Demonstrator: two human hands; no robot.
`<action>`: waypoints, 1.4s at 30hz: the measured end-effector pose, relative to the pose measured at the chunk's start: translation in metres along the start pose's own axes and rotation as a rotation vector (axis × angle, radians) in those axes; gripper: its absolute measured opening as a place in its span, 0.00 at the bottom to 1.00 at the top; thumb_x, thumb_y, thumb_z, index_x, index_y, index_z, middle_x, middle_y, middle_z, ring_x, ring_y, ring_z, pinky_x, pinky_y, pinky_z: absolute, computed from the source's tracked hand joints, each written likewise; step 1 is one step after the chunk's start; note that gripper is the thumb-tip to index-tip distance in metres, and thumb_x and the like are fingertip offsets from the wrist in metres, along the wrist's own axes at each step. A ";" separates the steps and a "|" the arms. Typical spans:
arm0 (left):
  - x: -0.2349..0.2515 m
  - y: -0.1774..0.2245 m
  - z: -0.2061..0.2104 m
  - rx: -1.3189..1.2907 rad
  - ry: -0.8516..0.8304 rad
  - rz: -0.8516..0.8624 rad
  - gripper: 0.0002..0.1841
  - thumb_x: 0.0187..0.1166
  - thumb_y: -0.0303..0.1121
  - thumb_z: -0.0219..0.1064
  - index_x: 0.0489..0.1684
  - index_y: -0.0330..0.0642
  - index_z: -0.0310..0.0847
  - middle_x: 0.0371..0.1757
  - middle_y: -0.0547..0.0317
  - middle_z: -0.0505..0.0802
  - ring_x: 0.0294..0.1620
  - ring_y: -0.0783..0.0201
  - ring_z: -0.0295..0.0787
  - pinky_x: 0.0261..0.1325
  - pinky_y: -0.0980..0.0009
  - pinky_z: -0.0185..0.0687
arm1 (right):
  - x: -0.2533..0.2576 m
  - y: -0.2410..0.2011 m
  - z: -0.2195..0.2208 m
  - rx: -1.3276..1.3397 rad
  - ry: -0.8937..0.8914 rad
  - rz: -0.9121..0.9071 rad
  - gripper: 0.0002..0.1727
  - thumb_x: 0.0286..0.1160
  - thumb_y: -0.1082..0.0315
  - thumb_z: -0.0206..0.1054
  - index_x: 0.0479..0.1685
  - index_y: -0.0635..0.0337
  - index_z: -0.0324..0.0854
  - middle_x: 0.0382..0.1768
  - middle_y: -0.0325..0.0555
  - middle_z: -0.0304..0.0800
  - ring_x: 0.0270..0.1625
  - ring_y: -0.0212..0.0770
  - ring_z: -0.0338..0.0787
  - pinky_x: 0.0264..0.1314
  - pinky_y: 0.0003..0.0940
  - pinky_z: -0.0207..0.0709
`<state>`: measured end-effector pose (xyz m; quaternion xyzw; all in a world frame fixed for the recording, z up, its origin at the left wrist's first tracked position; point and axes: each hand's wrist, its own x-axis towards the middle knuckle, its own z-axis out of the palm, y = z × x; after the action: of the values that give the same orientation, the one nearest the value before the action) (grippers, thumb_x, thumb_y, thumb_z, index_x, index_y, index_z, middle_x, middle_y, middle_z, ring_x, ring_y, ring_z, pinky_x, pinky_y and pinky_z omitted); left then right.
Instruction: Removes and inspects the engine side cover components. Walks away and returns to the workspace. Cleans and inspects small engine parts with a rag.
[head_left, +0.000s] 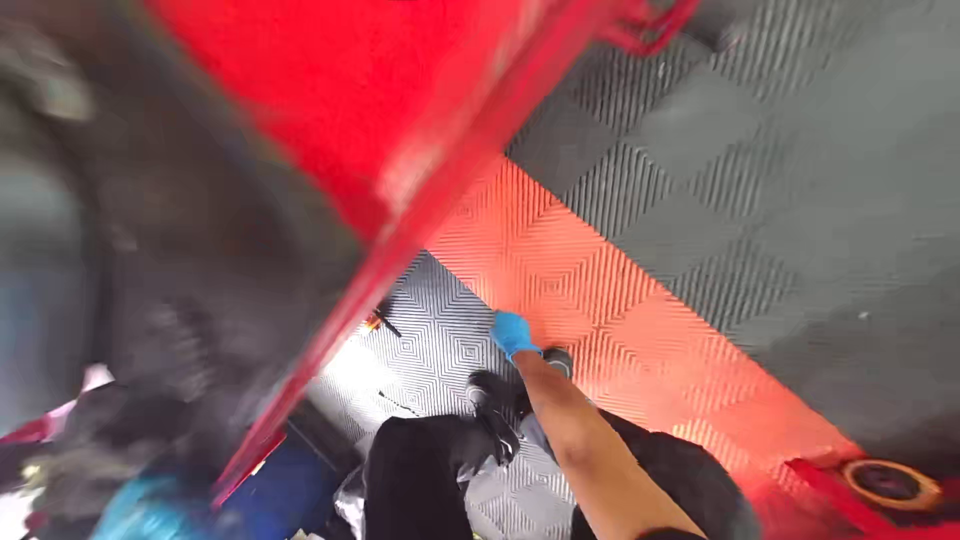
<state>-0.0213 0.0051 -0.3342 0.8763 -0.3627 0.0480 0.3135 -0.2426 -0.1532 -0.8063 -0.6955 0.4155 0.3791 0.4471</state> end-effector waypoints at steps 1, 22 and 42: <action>0.004 0.010 0.006 0.054 0.032 -0.057 0.11 0.83 0.27 0.60 0.27 0.38 0.82 0.28 0.74 0.85 0.35 0.86 0.82 0.43 0.85 0.80 | -0.034 -0.008 -0.009 -0.001 -0.006 -0.036 0.21 0.74 0.63 0.69 0.61 0.67 0.84 0.57 0.70 0.88 0.61 0.71 0.88 0.58 0.72 0.79; 0.058 0.201 -0.207 -1.467 0.133 -1.381 0.27 0.93 0.54 0.42 0.48 0.40 0.77 0.35 0.54 0.90 0.36 0.61 0.89 0.40 0.63 0.88 | -0.644 -0.331 -0.237 -0.118 0.321 -1.224 0.17 0.76 0.65 0.71 0.62 0.56 0.90 0.60 0.50 0.94 0.62 0.49 0.93 0.69 0.51 0.84; 0.176 0.158 -0.252 -1.253 0.044 -0.961 0.27 0.96 0.45 0.42 0.28 0.42 0.80 0.19 0.66 0.82 0.15 0.74 0.72 0.19 0.80 0.68 | -0.656 -0.578 -0.370 -0.221 1.415 -1.252 0.14 0.81 0.62 0.62 0.48 0.50 0.95 0.20 0.46 0.90 0.24 0.50 0.92 0.23 0.46 0.80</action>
<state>0.0386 -0.0399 0.0029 0.5958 0.1027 -0.2886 0.7424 0.1047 -0.1960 0.0769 -0.8984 0.1035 -0.4012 0.1454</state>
